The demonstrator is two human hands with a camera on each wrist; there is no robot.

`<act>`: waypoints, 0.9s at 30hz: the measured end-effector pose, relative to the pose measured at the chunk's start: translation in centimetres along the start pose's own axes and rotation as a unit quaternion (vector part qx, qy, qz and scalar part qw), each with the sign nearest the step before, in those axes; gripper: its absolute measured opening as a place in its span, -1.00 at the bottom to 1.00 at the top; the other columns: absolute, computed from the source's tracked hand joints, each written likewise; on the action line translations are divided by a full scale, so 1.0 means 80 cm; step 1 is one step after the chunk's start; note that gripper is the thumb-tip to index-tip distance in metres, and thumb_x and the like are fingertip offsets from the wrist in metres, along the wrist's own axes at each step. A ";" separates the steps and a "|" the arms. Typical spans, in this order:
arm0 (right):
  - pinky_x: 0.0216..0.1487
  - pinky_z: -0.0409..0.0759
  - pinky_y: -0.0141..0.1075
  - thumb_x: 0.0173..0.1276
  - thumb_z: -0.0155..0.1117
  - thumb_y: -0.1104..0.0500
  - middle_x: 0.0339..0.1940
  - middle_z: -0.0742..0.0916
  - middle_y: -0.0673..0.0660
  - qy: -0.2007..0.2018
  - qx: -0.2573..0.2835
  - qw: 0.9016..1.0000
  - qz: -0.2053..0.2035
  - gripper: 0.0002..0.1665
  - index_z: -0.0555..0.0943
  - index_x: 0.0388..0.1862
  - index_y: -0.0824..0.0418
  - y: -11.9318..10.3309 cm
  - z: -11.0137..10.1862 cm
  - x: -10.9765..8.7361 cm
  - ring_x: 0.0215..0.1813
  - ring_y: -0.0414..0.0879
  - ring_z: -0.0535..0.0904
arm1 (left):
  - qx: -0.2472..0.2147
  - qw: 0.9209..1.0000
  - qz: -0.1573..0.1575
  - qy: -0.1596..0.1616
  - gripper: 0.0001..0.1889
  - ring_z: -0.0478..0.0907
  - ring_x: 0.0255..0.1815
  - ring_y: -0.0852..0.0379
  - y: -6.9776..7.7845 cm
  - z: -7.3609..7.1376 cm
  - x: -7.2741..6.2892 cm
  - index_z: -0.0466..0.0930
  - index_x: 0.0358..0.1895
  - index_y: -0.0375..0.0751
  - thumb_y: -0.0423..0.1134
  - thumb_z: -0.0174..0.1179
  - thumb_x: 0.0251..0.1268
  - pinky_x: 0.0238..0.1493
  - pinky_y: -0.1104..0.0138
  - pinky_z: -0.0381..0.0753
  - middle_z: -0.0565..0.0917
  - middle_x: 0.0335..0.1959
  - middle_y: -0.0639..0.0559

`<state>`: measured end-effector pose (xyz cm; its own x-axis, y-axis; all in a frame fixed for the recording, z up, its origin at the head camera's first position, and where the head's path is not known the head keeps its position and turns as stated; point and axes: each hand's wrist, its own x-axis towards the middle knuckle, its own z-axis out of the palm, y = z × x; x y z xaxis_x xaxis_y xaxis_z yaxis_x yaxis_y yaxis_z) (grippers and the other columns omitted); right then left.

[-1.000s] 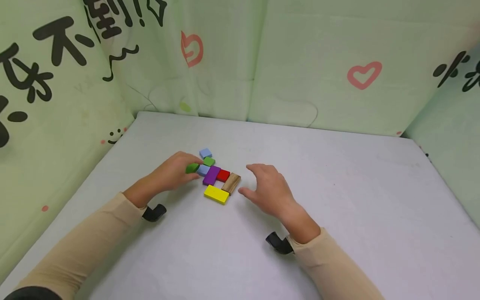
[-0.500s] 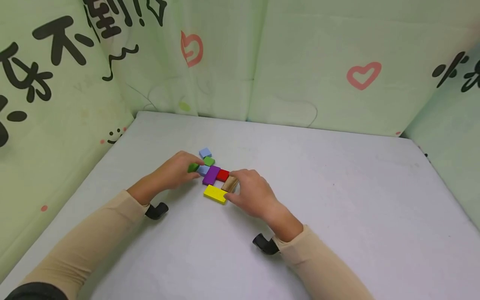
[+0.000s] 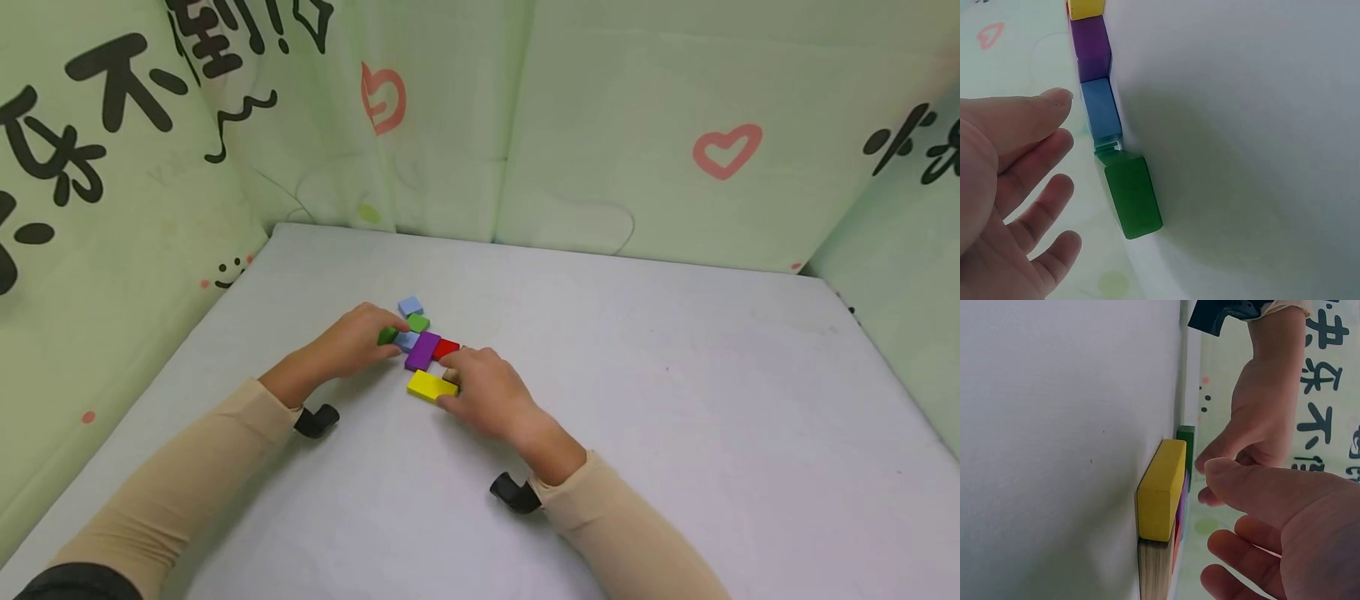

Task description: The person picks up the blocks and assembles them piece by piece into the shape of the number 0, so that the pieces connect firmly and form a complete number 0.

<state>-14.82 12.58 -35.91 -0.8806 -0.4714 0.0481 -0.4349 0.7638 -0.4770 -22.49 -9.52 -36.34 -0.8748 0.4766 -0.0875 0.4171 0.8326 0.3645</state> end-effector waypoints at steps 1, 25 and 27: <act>0.13 0.57 -0.03 0.25 0.50 0.15 -0.03 0.74 0.13 0.001 0.000 1.000 -0.003 -0.47 0.62 0.15 0.33 -0.001 0.001 0.001 0.10 0.12 0.56 | 0.002 1.000 -0.001 -0.002 -0.62 0.41 0.25 -0.10 -0.001 0.001 0.001 0.64 0.21 -0.21 -0.25 0.32 0.36 0.32 0.07 0.40 0.63 0.17 -0.07; 0.05 0.59 -0.11 0.25 0.49 0.18 -0.08 0.74 0.16 0.002 -0.036 0.999 -0.023 -0.60 0.68 0.04 0.30 -0.003 0.018 0.018 -0.02 0.07 0.58 | 0.031 0.999 -0.013 -0.014 -0.64 0.39 0.28 -0.11 -0.003 0.007 0.011 0.64 0.22 -0.13 -0.20 0.27 0.41 0.25 -0.05 0.37 0.61 0.21 -0.05; 0.04 0.59 -0.12 0.25 0.49 0.18 -0.09 0.74 0.15 0.003 -0.038 0.999 -0.024 -0.61 0.68 0.03 0.29 -0.003 0.019 0.019 -0.03 0.06 0.57 | 0.028 0.999 -0.013 -0.011 -0.65 0.39 0.28 -0.11 -0.003 0.008 0.012 0.64 0.21 -0.13 -0.21 0.27 0.41 0.26 -0.05 0.36 0.62 0.20 -0.05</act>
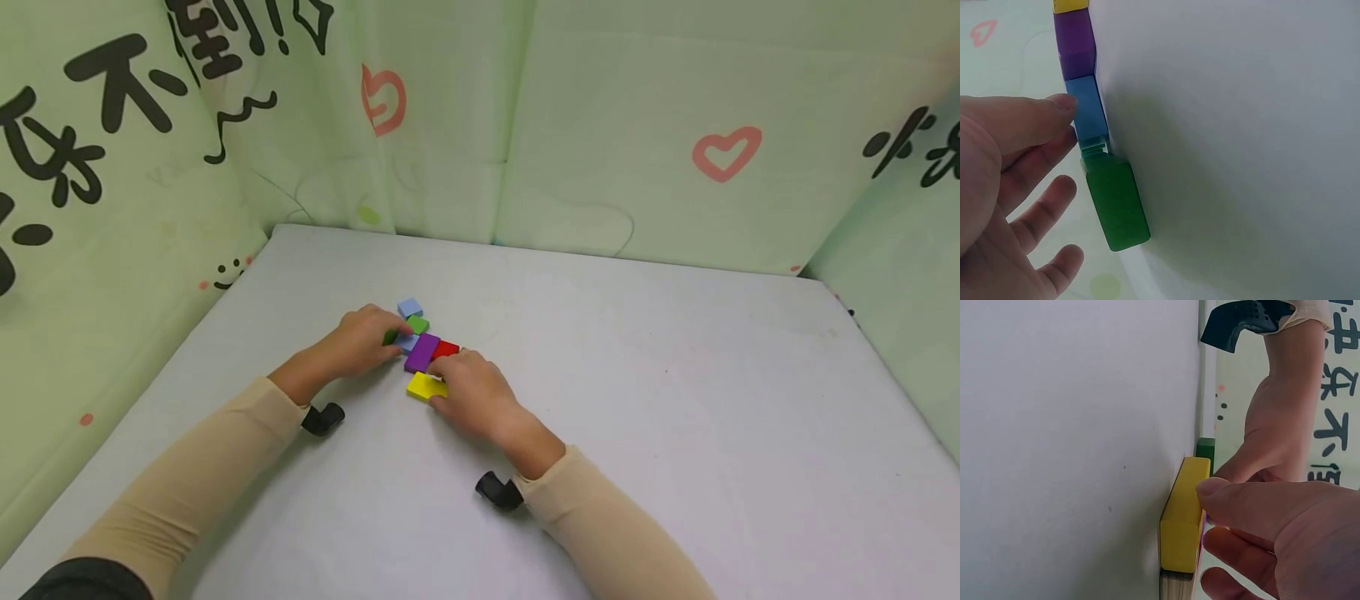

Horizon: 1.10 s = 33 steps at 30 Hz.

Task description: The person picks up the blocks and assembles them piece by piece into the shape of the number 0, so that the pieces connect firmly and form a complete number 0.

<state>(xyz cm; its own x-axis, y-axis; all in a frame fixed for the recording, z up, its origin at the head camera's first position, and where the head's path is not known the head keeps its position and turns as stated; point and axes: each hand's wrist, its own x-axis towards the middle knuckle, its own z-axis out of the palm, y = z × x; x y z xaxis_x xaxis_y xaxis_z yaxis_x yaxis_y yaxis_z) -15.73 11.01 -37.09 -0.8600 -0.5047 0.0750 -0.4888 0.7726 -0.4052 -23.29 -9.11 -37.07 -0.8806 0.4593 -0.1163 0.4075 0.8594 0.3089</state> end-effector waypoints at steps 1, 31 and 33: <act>0.04 0.59 -0.12 0.24 0.49 0.19 -0.09 0.74 0.14 0.001 0.000 1.000 -0.001 -0.61 0.69 0.03 0.29 0.000 0.001 0.000 -0.03 0.06 0.57 | -0.002 1.000 0.000 0.001 -0.66 0.39 0.28 -0.11 0.000 0.000 0.000 0.65 0.20 -0.13 -0.21 0.27 0.41 0.26 -0.05 0.36 0.62 0.19 -0.05; 0.08 0.57 -0.09 0.24 0.49 0.24 -0.11 0.76 0.13 -0.006 0.003 1.000 -0.004 -0.68 0.72 -0.03 0.28 -0.008 0.008 -0.002 -0.02 0.06 0.58 | 0.009 1.000 0.002 -0.016 -0.72 0.41 0.21 -0.08 0.001 -0.003 -0.015 0.69 0.12 -0.15 -0.27 0.28 0.38 0.22 -0.03 0.37 0.67 0.10 0.00; 0.09 0.57 -0.08 0.25 0.48 0.24 -0.09 0.76 0.14 -0.010 0.006 1.000 -0.007 -0.69 0.71 -0.03 0.28 -0.009 0.008 -0.003 -0.02 0.06 0.60 | 0.008 1.000 0.004 -0.016 -0.73 0.41 0.21 -0.08 0.002 -0.003 -0.018 0.69 0.11 -0.15 -0.28 0.28 0.38 0.22 -0.03 0.36 0.68 0.09 0.01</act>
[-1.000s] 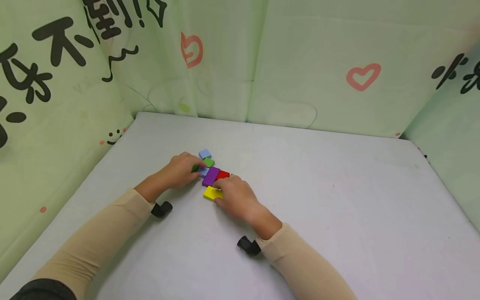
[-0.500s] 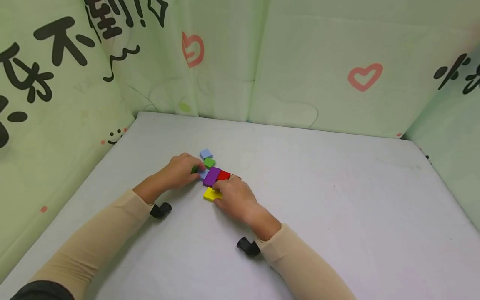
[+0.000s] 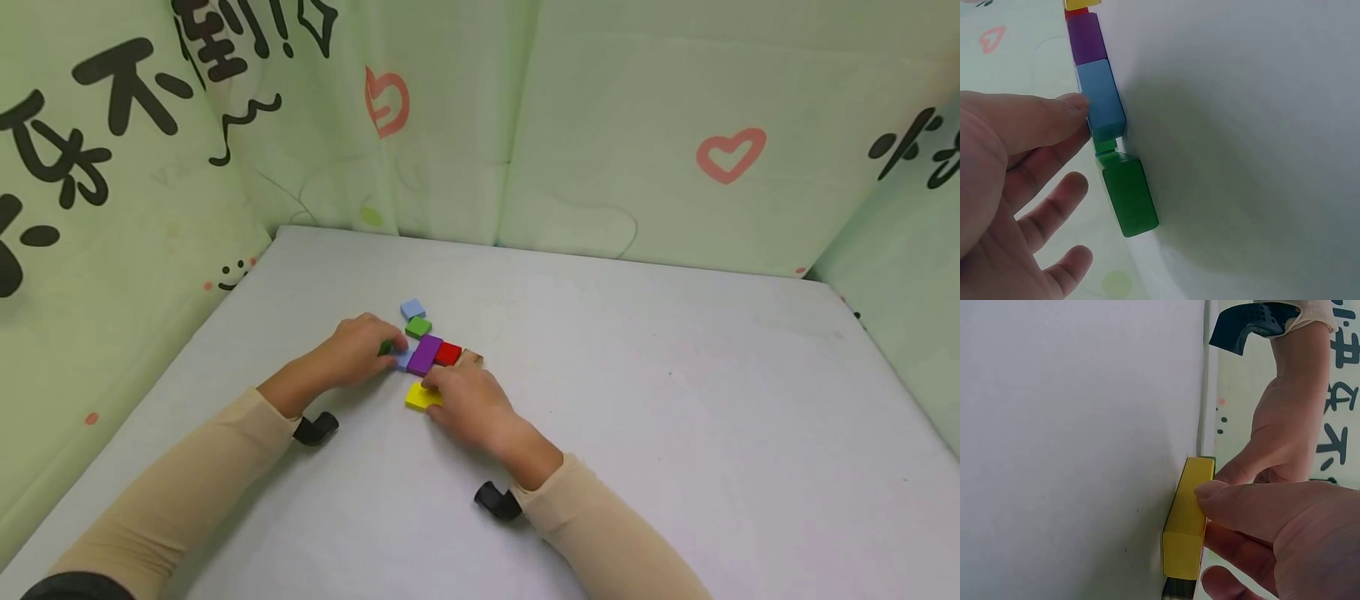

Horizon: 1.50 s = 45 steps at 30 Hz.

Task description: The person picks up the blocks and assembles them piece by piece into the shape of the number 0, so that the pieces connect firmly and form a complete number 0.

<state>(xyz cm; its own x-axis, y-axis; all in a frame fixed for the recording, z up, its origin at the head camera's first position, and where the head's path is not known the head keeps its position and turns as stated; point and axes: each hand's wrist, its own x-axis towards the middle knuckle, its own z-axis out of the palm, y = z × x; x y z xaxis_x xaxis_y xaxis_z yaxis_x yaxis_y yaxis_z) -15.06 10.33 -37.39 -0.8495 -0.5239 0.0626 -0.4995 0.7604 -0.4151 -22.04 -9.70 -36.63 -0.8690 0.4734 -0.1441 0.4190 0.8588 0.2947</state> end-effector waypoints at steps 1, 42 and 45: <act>0.10 0.57 -0.08 0.26 0.47 0.24 -0.08 0.76 0.14 -0.002 0.001 1.000 -0.002 -0.69 0.71 -0.02 0.29 -0.001 0.000 -0.001 -0.02 0.07 0.61 | -0.002 1.000 0.000 0.000 -0.73 0.41 0.21 -0.08 0.000 0.000 -0.001 0.69 0.11 -0.15 -0.28 0.28 0.38 0.23 -0.03 0.36 0.68 0.09 0.01; 0.11 0.58 -0.07 0.31 0.41 0.23 0.00 0.73 0.15 -0.031 0.032 0.999 -0.008 -0.62 0.65 0.09 0.31 -0.006 -0.003 -0.016 0.01 0.05 0.62 | -0.016 1.000 0.006 -0.007 -0.78 0.43 0.17 -0.08 0.003 0.002 -0.031 0.71 0.01 -0.13 -0.30 0.33 0.33 0.21 -0.02 0.35 0.69 -0.05 0.07; 0.11 0.59 -0.07 0.32 0.42 0.23 -0.02 0.74 0.14 -0.031 0.036 0.999 -0.003 -0.63 0.65 0.08 0.31 -0.004 -0.005 -0.017 0.00 0.05 0.63 | -0.014 1.000 0.004 -0.009 -0.78 0.42 0.18 -0.08 0.004 0.002 -0.031 0.70 0.02 -0.12 -0.30 0.33 0.33 0.21 -0.02 0.35 0.69 -0.04 0.08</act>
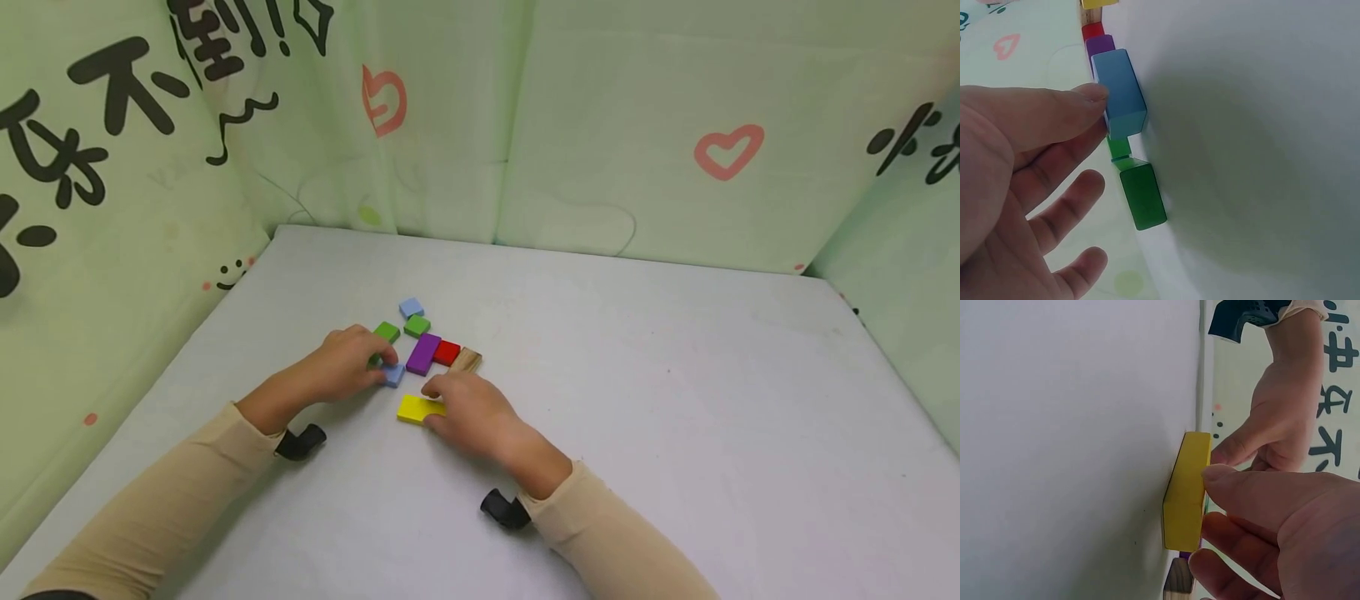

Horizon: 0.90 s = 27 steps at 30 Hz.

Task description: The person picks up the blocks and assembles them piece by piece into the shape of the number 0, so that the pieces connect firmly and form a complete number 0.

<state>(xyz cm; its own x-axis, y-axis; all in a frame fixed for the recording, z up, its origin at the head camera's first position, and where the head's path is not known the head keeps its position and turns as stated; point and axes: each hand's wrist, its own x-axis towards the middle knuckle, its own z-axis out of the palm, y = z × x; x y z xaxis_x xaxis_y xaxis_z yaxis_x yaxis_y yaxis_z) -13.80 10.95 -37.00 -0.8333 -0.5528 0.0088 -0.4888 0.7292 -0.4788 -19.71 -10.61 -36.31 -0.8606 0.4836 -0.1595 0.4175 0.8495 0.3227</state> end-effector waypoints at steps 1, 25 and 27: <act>0.11 0.59 -0.07 0.32 0.42 0.23 -0.03 0.74 0.14 0.000 0.001 1.000 0.000 -0.64 0.66 0.06 0.31 0.000 0.000 0.000 -0.01 0.05 0.63 | 0.001 1.000 -0.001 -0.001 -0.77 0.42 0.18 -0.08 0.000 0.000 0.000 0.70 0.02 -0.12 -0.29 0.33 0.33 0.21 -0.02 0.35 0.69 -0.03 0.08; 0.07 0.60 -0.11 0.32 0.42 0.25 -0.08 0.75 0.14 0.007 0.008 1.000 -0.012 -0.68 0.68 0.03 0.31 -0.002 0.010 0.003 -0.05 0.02 0.63 | -0.012 1.000 -0.005 -0.022 -0.81 0.42 0.09 -0.05 -0.007 -0.002 -0.005 0.71 -0.02 -0.12 -0.31 0.33 0.33 0.16 0.07 0.46 0.66 -0.11 0.07; 0.08 0.60 -0.11 0.32 0.42 0.25 -0.08 0.75 0.14 0.006 0.008 1.000 -0.011 -0.68 0.68 0.03 0.31 -0.001 0.011 0.003 -0.05 0.02 0.63 | -0.018 0.999 -0.007 -0.025 -0.81 0.42 0.08 -0.05 -0.007 -0.003 -0.006 0.70 -0.02 -0.13 -0.31 0.32 0.34 0.17 0.08 0.48 0.66 -0.11 0.07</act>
<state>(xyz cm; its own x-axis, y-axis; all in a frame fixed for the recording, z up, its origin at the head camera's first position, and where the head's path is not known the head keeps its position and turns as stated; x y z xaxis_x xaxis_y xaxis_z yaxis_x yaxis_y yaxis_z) -13.73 10.37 -37.69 -0.8251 -0.5641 0.0301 -0.5035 0.7102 -0.4921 -19.59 -11.39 -36.21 -0.8498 0.4832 -0.2108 0.3945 0.8481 0.3536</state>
